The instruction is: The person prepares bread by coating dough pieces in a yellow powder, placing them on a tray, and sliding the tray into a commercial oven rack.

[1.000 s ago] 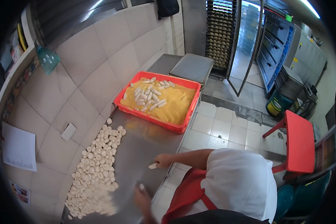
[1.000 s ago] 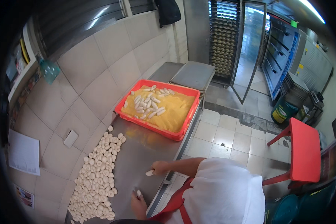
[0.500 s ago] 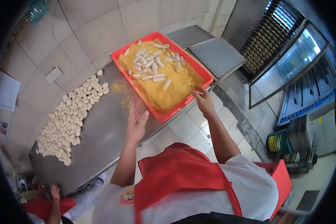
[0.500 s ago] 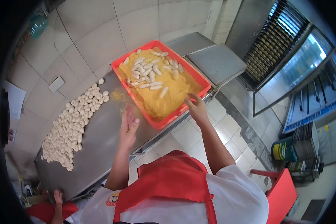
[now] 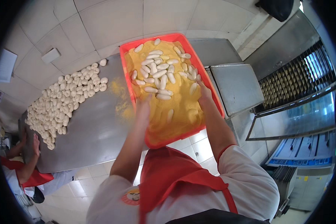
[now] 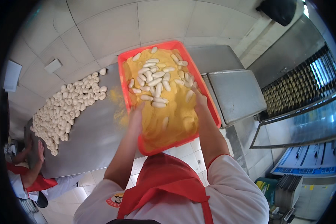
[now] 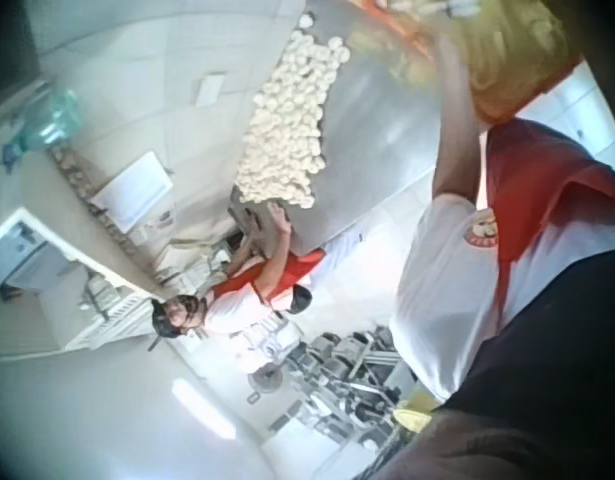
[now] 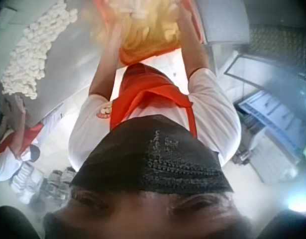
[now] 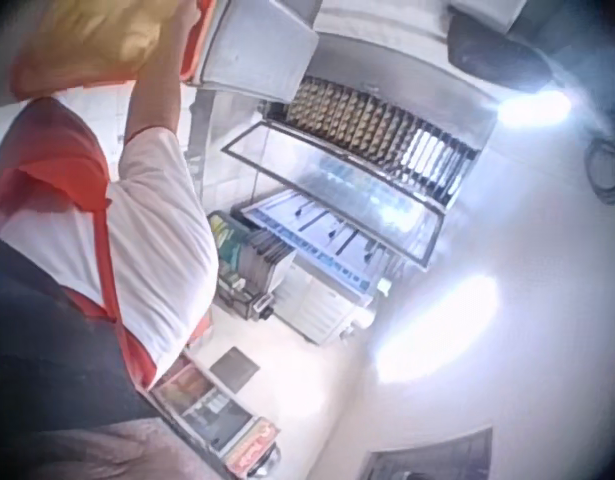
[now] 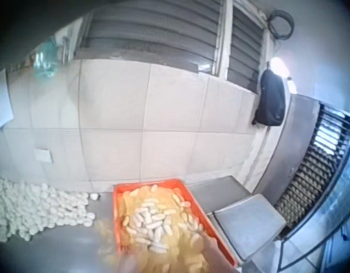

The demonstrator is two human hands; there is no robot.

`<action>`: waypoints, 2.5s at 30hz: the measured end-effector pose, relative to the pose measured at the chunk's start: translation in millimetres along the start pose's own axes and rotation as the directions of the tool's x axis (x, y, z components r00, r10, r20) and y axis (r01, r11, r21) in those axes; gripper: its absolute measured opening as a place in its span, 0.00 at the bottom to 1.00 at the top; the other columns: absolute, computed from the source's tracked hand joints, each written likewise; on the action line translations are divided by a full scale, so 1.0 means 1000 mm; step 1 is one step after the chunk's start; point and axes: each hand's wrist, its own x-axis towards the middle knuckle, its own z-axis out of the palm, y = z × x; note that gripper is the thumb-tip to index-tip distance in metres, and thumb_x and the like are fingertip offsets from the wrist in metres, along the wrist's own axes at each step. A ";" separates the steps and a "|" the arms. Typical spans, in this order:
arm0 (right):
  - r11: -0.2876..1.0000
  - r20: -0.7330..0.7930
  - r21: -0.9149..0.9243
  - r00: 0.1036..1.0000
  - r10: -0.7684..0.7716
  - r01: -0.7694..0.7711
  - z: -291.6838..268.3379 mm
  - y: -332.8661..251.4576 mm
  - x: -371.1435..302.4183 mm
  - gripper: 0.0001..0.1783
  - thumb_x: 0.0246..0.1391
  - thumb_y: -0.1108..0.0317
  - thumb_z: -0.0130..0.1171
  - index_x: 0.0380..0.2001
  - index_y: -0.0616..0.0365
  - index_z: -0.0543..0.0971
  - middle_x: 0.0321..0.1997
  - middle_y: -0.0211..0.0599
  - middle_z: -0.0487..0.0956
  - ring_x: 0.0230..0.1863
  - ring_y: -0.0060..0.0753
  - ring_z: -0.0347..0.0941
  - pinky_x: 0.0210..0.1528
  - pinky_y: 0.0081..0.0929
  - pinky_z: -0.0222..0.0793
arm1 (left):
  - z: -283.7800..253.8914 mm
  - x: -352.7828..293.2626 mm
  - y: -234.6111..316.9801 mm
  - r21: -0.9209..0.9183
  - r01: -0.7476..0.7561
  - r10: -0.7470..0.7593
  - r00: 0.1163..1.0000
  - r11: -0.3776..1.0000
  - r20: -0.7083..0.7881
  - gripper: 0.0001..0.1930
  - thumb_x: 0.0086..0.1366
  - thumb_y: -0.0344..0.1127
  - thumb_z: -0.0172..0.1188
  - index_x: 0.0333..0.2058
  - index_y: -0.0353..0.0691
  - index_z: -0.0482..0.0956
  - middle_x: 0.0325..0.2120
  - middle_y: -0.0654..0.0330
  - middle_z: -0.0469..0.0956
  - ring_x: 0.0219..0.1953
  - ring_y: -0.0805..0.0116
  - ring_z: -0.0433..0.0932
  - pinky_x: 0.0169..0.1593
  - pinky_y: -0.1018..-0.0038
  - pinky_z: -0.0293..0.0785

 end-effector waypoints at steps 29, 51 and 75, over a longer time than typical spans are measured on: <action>0.984 0.553 -0.176 0.831 0.064 0.041 0.162 -0.068 0.109 0.59 0.53 0.47 0.75 0.79 0.52 0.54 0.80 0.50 0.57 0.79 0.50 0.54 0.76 0.43 0.56 | 0.115 0.159 0.106 0.081 -0.035 0.027 0.994 0.996 0.106 0.43 0.68 0.41 0.66 0.77 0.53 0.56 0.70 0.47 0.64 0.69 0.59 0.68 0.64 0.64 0.74; 0.923 0.662 -0.320 0.747 0.057 0.214 0.013 -0.057 -0.047 0.42 0.60 0.55 0.70 0.72 0.61 0.66 0.68 0.41 0.74 0.71 0.39 0.67 0.72 0.40 0.60 | 0.040 -0.070 0.032 0.117 -0.148 0.137 0.986 0.982 0.097 0.42 0.72 0.44 0.63 0.77 0.40 0.53 0.66 0.49 0.72 0.66 0.59 0.72 0.66 0.67 0.70; 0.948 0.593 -0.304 0.761 0.262 -0.090 -0.072 -0.015 -0.039 0.19 0.68 0.73 0.58 0.59 0.63 0.70 0.58 0.42 0.77 0.54 0.41 0.80 0.55 0.38 0.80 | 0.033 -0.114 -0.021 0.190 -0.035 0.075 0.976 0.981 -0.203 0.21 0.74 0.42 0.60 0.59 0.37 0.71 0.48 0.49 0.79 0.48 0.58 0.84 0.40 0.66 0.86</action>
